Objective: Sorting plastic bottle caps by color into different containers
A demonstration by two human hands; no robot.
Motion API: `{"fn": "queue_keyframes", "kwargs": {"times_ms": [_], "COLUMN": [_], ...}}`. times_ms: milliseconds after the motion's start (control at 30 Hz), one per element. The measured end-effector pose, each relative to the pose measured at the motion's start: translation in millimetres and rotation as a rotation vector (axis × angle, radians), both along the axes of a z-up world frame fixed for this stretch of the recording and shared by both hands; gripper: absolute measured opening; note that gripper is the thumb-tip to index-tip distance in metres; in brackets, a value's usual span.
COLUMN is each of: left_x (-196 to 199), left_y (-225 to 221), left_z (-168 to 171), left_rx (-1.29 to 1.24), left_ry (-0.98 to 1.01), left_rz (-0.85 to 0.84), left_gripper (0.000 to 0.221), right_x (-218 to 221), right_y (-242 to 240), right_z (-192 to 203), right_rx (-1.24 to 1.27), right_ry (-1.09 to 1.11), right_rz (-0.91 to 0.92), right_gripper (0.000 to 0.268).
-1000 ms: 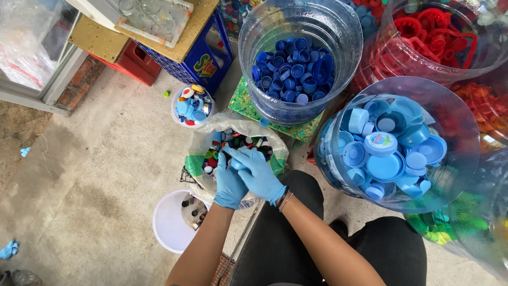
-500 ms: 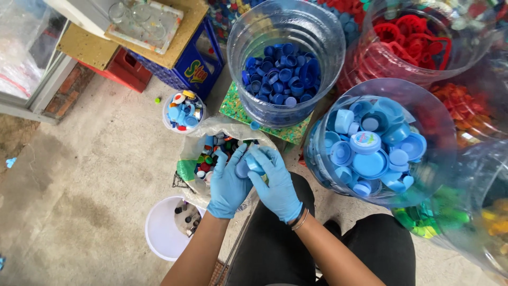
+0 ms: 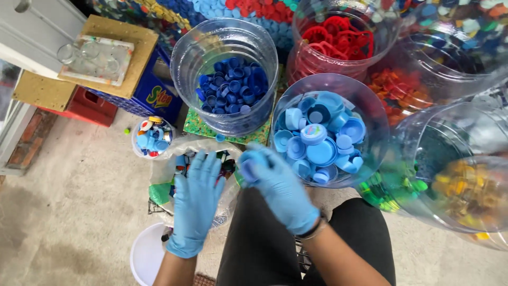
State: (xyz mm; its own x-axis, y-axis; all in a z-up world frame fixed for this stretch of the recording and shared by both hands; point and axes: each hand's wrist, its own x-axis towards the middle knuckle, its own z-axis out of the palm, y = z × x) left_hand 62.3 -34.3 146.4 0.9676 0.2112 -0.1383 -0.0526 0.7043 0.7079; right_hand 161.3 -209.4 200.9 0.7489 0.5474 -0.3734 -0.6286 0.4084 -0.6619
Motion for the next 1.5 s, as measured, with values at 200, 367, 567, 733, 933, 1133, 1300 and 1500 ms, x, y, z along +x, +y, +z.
{"fn": "queue_keyframes", "kwargs": {"times_ms": [200,367,567,733,933,1133,1300,1500], "left_x": [4.6,5.6,-5.7,2.8,16.6,24.1,29.9,6.0], "left_y": [45.1,84.6,115.0,141.0,167.6,191.1,196.9,175.8], "left_z": [-71.4,-195.9,-288.7,-330.2,-328.6,-359.9,-332.2,-330.0], "left_rx": [0.025,0.776,1.456,1.873,1.823,1.878,1.986,1.544], "left_ry": [0.255,0.513,0.59,0.942,1.06,1.047,1.061,1.103], "left_rz": [0.269,0.277,0.242,0.145,0.137,0.15,-0.154,-0.13], "left_gripper": [0.067,0.047,0.02,0.082,0.094,0.089,0.068,0.053], "right_x": [53.3,76.9,61.6,15.8,-20.6,-26.1,-24.0,-23.0], "right_y": [-66.4,-94.0,-89.4,-61.4,-33.3,-17.4,-14.3,-15.2], "right_z": [14.3,-0.4,9.1,15.6,-8.9,-31.4,-40.0,-42.6], "right_rx": [-0.352,-0.802,-1.111,-1.016,-0.79,-0.755,-0.777,-0.773], "right_ry": [-0.407,-0.784,-1.226,-1.228,-1.172,-1.091,-1.071,-1.03], "right_rz": [-0.284,-0.343,-0.338,-0.339,-0.112,0.024,0.064,0.049], "right_gripper": [0.057,0.057,0.056,0.047,0.048,0.045,0.045,0.043]}}
